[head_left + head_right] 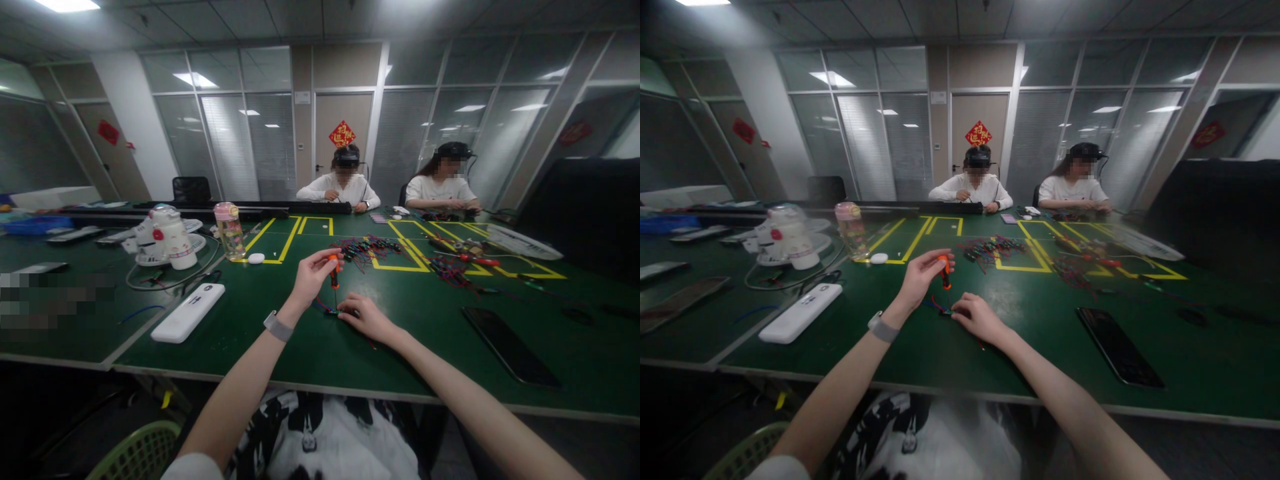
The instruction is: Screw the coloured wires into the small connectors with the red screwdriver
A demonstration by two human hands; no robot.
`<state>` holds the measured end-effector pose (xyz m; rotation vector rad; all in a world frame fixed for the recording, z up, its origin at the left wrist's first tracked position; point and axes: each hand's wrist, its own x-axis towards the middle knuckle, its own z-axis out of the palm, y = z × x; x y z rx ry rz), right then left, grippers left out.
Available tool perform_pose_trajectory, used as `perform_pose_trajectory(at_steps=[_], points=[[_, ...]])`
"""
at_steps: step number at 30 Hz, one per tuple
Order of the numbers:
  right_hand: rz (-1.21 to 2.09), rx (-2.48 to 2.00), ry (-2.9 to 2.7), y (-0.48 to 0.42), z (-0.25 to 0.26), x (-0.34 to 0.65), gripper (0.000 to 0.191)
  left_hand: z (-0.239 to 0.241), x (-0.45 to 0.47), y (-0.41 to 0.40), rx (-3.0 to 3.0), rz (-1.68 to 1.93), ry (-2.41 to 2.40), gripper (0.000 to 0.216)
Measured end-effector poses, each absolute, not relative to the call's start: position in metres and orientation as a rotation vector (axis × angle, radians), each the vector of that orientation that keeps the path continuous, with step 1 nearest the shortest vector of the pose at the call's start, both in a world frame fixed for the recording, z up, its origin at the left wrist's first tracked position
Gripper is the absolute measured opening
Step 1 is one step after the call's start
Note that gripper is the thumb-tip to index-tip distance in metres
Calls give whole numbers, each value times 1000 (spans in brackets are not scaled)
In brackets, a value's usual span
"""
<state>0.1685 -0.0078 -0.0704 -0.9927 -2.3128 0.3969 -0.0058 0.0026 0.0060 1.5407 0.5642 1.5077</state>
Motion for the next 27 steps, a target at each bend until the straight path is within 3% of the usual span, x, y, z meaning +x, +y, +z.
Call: perform_pose_trajectory(at_steps=[8, 16, 27], points=[[381, -1006, -2318, -8, -70, 168, 13, 4, -7, -3, 2067, 1902, 945, 11], [386, -1008, -2319, -8, -70, 169, 14, 0, 0, -6, 1985, 1573, 661, 36], [388, -1019, -2322, -9, -69, 168, 13, 1, -2, -6, 2174, 1718, 914, 29]])
